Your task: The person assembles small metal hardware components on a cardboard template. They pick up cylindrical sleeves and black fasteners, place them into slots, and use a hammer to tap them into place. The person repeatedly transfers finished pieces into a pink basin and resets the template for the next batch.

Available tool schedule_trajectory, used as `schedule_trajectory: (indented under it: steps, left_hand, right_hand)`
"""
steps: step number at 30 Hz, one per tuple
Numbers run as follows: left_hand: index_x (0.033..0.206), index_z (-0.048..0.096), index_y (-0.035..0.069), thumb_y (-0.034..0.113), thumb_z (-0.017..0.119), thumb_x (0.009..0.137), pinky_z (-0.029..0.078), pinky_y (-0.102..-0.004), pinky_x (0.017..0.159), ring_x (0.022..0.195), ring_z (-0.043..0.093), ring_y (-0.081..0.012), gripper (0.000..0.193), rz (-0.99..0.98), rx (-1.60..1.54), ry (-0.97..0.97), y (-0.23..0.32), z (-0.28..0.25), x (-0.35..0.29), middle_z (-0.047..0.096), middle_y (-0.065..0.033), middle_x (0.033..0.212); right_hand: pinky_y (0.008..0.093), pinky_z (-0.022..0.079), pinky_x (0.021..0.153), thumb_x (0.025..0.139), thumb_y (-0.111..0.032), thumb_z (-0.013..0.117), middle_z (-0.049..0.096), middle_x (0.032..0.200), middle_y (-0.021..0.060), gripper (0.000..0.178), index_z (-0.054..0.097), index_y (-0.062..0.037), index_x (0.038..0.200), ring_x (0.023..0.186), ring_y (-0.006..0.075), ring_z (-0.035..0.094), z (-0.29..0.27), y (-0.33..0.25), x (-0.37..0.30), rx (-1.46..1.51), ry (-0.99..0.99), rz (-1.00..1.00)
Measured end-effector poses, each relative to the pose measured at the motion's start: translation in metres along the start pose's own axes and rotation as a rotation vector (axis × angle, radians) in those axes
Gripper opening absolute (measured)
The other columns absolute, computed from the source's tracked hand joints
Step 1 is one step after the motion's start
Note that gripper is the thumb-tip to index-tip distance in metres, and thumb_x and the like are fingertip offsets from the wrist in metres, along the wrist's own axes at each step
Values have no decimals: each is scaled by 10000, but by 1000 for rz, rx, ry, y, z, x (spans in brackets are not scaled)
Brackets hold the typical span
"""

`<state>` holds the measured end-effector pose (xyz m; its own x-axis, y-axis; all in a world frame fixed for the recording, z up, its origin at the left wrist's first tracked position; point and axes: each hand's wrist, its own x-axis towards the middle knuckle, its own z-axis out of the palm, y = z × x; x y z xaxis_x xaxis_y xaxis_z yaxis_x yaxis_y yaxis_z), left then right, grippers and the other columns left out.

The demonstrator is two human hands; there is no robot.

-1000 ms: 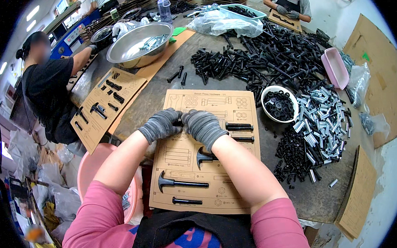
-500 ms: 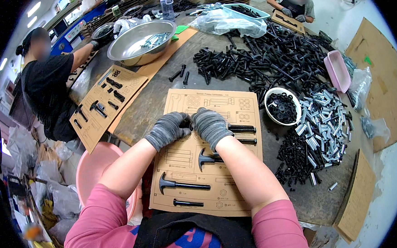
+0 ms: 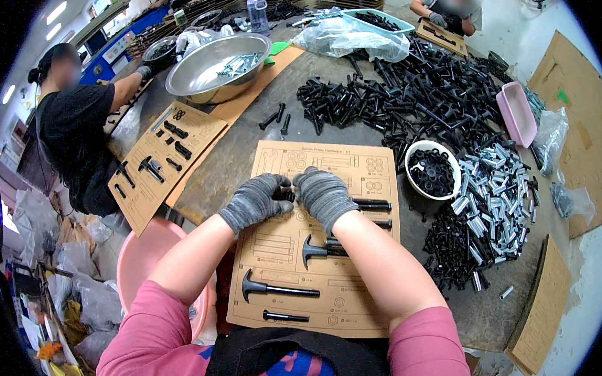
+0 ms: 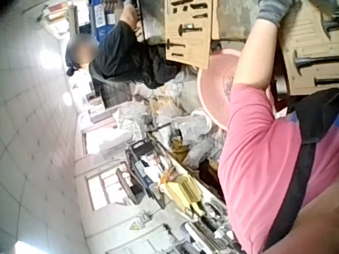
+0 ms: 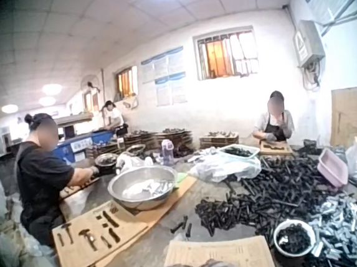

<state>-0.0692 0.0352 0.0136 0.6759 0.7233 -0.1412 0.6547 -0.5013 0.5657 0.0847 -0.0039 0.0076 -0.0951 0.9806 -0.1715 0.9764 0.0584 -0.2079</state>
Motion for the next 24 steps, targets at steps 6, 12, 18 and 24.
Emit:
schedule_trajectory:
  steps: [6, 12, 18, 24]
  left_hand:
    - [1063, 556, 32, 322, 654, 730, 450, -329, 776, 843, 578, -256, 452, -79, 19, 227, -28, -34, 36, 598, -153, 905]
    - [1052, 569, 47, 375, 643, 717, 435, -369, 823, 938, 555, -291, 474, -136, 369, 361, -55, -56, 106, 584, -175, 982]
    - [951, 625, 60, 270, 599, 720, 451, -383, 796, 902, 575, -308, 314, -306, 559, 113, -65, -60, 158, 603, -174, 943]
    - [942, 612, 36, 258, 563, 727, 442, -387, 807, 924, 567, -327, 313, -379, 342, 249, -56, -66, 181, 590, -202, 974]
  right_hand:
    - [384, 436, 838, 777, -240, 556, 566, 1040, 146, 299, 573, -111, 1046, 969, 296, 547, -34, 60, -2, 28, 78, 76]
    - [431, 439, 850, 775, -277, 558, 536, 1122, 125, 404, 500, -165, 1159, 1045, 292, 518, -61, 90, 45, -62, 18, 216]
    - [428, 455, 829, 785, -358, 509, 553, 1115, 137, 428, 490, -128, 1146, 1015, 306, 540, -58, 75, 114, -20, -61, 348]
    - [462, 478, 756, 795, -229, 518, 600, 1016, 158, 319, 505, -96, 1085, 924, 284, 599, -33, 58, 126, -53, 276, 377]
